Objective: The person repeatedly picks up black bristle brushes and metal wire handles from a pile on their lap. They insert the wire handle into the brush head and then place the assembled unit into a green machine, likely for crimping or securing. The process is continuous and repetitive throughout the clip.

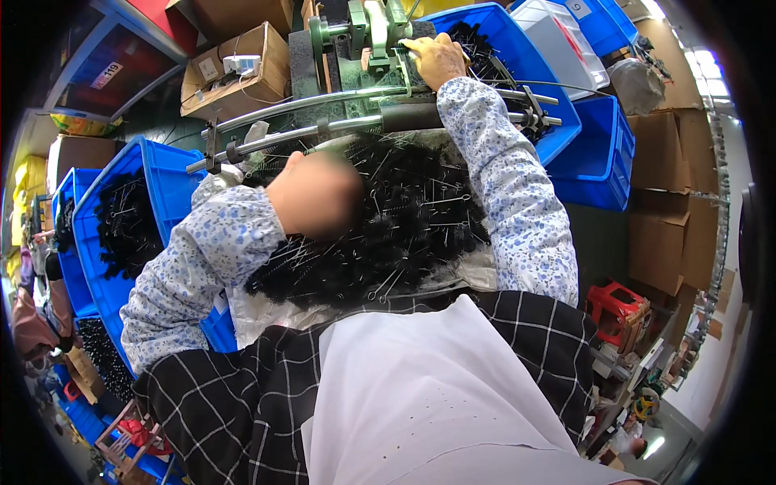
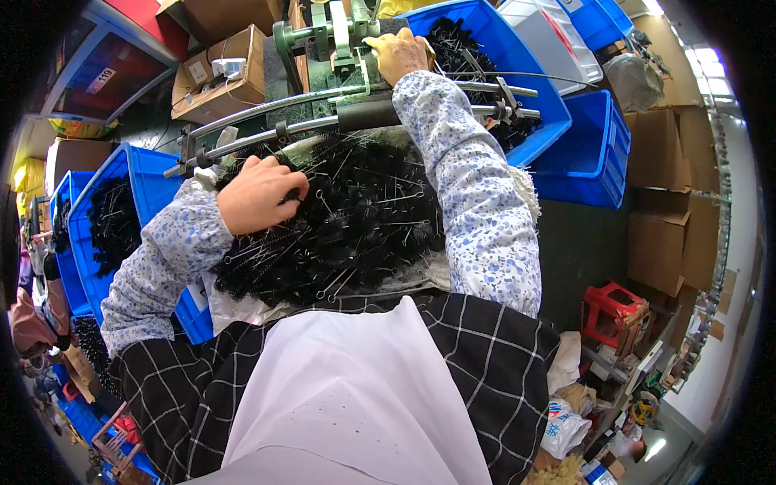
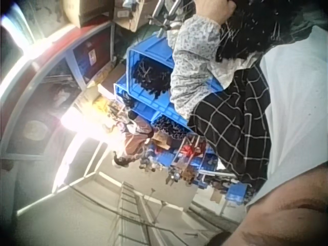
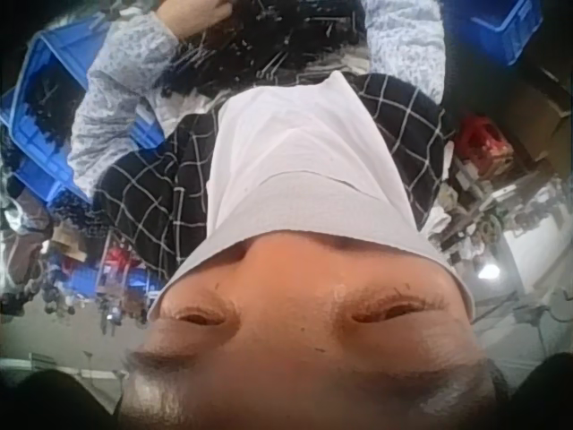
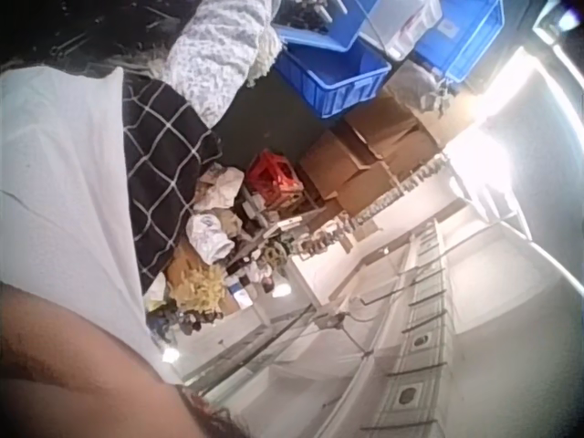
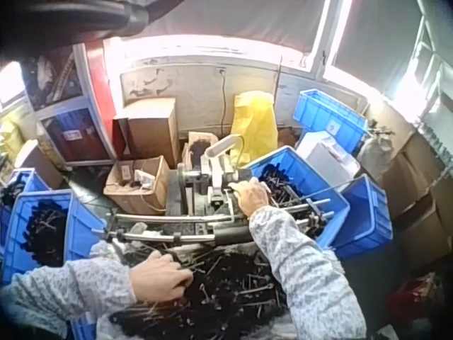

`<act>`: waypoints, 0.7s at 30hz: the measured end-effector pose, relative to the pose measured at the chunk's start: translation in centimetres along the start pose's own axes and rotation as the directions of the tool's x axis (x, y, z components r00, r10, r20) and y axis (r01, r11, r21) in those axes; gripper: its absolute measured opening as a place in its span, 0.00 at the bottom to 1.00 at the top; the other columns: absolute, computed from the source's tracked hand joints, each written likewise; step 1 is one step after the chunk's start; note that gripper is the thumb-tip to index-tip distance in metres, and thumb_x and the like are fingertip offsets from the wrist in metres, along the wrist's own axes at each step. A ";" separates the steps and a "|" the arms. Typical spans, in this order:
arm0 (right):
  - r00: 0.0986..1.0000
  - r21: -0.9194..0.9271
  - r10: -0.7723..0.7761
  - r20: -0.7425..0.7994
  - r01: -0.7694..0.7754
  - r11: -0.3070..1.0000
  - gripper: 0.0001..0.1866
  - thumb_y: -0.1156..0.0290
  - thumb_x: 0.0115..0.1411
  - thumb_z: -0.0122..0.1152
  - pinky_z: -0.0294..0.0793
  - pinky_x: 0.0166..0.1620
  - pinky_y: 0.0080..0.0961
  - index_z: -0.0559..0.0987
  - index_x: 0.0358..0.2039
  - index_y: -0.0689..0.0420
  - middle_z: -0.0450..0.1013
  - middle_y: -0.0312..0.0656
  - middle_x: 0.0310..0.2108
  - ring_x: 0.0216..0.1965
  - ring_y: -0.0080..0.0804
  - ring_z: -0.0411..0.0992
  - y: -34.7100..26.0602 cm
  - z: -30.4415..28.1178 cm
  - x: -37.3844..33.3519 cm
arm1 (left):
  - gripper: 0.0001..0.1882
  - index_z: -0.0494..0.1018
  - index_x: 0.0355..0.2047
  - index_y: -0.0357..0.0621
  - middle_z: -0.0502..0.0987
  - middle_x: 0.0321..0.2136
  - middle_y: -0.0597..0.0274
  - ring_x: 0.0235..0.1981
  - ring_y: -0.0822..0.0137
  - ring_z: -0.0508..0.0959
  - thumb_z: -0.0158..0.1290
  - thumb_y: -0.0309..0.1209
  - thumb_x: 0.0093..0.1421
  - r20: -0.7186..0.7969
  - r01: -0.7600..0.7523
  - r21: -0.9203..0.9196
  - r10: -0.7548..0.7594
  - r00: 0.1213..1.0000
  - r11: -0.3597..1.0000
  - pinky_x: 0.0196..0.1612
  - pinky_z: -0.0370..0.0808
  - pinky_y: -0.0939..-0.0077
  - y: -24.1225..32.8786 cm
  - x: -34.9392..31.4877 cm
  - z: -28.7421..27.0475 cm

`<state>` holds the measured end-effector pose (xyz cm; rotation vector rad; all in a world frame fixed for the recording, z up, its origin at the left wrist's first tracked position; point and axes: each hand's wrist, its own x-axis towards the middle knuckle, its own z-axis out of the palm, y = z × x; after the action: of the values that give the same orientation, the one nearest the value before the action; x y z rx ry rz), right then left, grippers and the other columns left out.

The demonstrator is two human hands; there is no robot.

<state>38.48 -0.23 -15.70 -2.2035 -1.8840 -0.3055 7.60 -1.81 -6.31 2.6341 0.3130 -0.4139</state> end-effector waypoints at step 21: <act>0.979 -0.003 0.181 -0.096 -0.182 0.983 0.10 0.63 0.50 0.54 0.63 0.44 0.39 0.77 0.29 0.54 0.75 0.39 0.30 0.42 0.38 0.69 -5.8 -1.2 -0.6 | 0.12 0.56 0.39 0.40 0.69 0.29 0.46 0.32 0.46 0.71 0.41 0.34 0.61 -0.232 0.064 -0.361 -0.157 0.960 0.930 0.37 0.67 0.63 -2.0 -2.2 -4.5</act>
<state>32.66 -0.32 -14.51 -2.3041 -1.6232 -0.3815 6.02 1.64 -2.53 2.3211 0.5673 -0.0387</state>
